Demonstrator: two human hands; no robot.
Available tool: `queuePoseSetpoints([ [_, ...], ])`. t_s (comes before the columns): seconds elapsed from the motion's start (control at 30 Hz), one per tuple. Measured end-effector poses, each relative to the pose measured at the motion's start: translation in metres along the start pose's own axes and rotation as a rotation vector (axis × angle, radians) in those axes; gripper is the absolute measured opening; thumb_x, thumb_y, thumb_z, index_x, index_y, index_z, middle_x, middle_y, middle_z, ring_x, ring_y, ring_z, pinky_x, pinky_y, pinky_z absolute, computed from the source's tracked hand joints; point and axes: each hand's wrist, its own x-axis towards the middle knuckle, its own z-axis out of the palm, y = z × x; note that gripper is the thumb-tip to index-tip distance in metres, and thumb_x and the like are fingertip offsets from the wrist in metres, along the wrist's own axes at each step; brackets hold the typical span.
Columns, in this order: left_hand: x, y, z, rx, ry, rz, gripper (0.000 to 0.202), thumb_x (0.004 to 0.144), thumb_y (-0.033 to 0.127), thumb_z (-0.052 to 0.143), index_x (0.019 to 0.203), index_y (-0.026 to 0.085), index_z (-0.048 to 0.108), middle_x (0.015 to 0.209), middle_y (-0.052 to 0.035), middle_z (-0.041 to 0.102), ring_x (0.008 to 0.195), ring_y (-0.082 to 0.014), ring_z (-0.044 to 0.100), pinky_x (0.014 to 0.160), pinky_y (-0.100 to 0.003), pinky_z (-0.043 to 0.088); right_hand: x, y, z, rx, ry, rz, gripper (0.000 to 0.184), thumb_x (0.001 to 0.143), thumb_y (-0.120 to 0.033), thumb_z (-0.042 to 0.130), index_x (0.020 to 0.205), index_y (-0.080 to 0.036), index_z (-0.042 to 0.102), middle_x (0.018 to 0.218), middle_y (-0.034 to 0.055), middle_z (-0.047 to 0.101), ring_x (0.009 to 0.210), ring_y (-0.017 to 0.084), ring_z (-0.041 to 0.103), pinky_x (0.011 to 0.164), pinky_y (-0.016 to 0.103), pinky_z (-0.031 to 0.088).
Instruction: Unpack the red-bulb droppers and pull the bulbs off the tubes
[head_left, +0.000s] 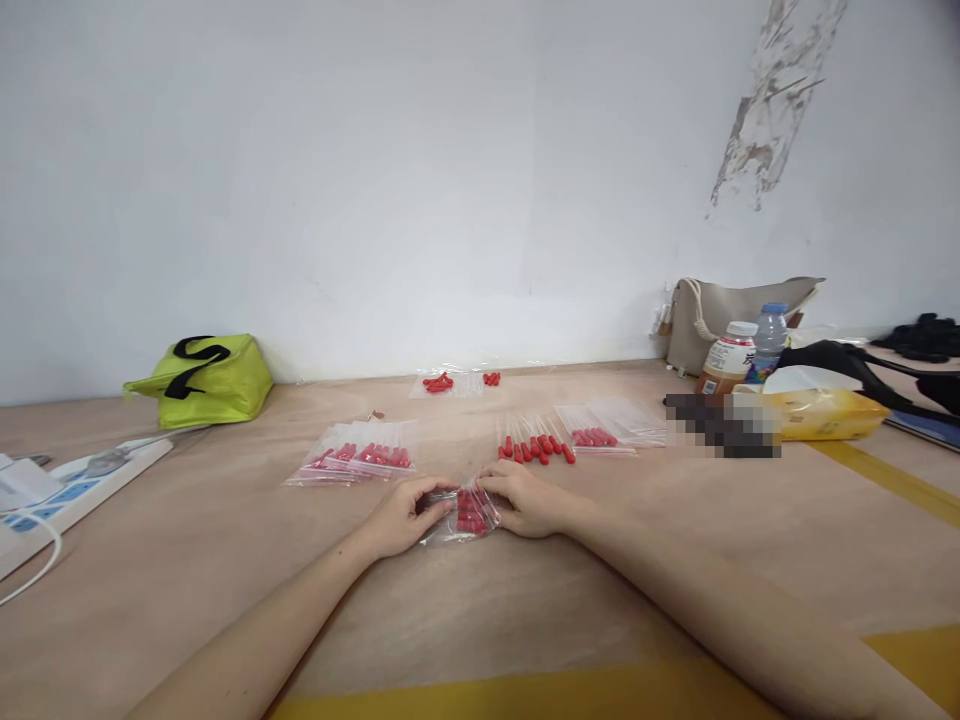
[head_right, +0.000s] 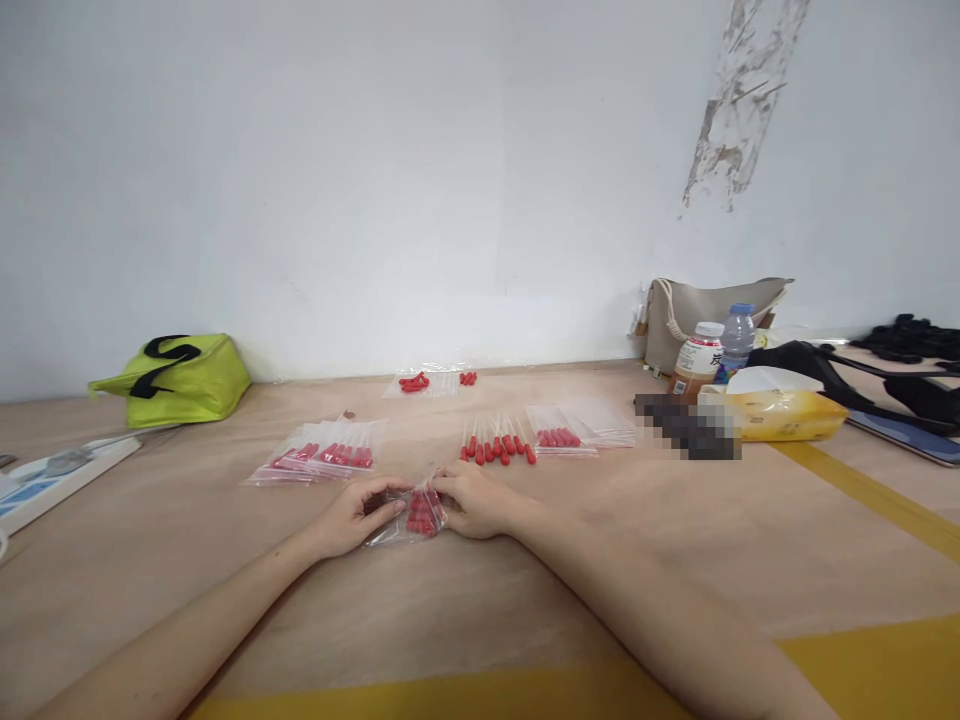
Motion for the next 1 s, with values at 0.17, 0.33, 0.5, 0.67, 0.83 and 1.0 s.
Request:
queuePoseSetpoints([
  [0.17, -0.001, 0.001, 0.0, -0.011, -0.018, -0.008, 0.026, 0.082, 0.029, 0.048, 0.104, 0.019, 0.059, 0.097, -0.0037, 0.064, 0.084, -0.016, 0.058, 0.076, -0.028, 0.045, 0.0, 0.002, -0.003, 0.07, -0.039, 0.006, 0.034, 0.072, -0.018, 0.056, 0.106, -0.019, 0.058, 0.092, 0.0059, 0.057, 0.082, 0.015, 0.052, 0.074, 0.026, 0.042],
  [0.33, 0.0, 0.003, -0.001, -0.029, -0.022, -0.025, 0.027, 0.082, 0.032, 0.048, 0.102, 0.018, 0.06, 0.096, -0.0042, 0.065, 0.085, -0.0162, 0.058, 0.077, -0.028, 0.045, -0.004, 0.006, 0.001, -0.114, -0.016, -0.083, 0.029, 0.08, -0.017, 0.046, 0.107, -0.019, 0.058, 0.097, 0.008, 0.057, 0.087, 0.016, 0.052, 0.076, 0.028, 0.041],
  [0.5, 0.0, 0.004, -0.002, -0.025, -0.022, -0.017, 0.025, 0.082, 0.032, 0.048, 0.099, 0.019, 0.061, 0.094, -0.0036, 0.065, 0.084, -0.0162, 0.058, 0.078, -0.028, 0.045, -0.008, 0.004, 0.001, -0.195, 0.01, -0.108, 0.027, 0.084, -0.02, 0.04, 0.104, -0.018, 0.058, 0.095, 0.01, 0.059, 0.087, 0.017, 0.052, 0.077, 0.031, 0.04],
  [0.67, -0.001, 0.002, -0.002, -0.023, -0.013, -0.028, 0.025, 0.082, 0.032, 0.048, 0.099, 0.019, 0.061, 0.096, -0.0037, 0.065, 0.085, -0.0159, 0.058, 0.077, -0.028, 0.044, -0.013, -0.004, -0.009, 0.03, 0.027, -0.014, 0.031, 0.082, -0.015, 0.041, 0.11, -0.019, 0.053, 0.095, 0.0066, 0.06, 0.085, 0.015, 0.054, 0.075, 0.027, 0.042],
  [0.83, 0.0, 0.001, 0.0, -0.03, -0.006, -0.04, 0.026, 0.083, 0.034, 0.047, 0.097, 0.018, 0.062, 0.093, -0.004, 0.065, 0.081, -0.0158, 0.058, 0.075, -0.027, 0.044, -0.016, -0.006, -0.013, 0.22, 0.047, 0.162, 0.029, 0.084, -0.016, 0.039, 0.109, -0.018, 0.053, 0.081, 0.0018, 0.062, 0.069, 0.011, 0.055, 0.065, 0.023, 0.042],
  [1.0, 0.001, 0.001, 0.0, -0.023, -0.005, -0.035, 0.024, 0.083, 0.032, 0.047, 0.096, 0.018, 0.062, 0.09, -0.0033, 0.066, 0.079, -0.0154, 0.058, 0.072, -0.026, 0.044, -0.017, -0.006, -0.01, 0.35, 0.028, 0.165, 0.037, 0.077, -0.017, 0.051, 0.114, -0.021, 0.05, 0.083, 0.0002, 0.06, 0.066, 0.009, 0.053, 0.06, 0.02, 0.043],
])
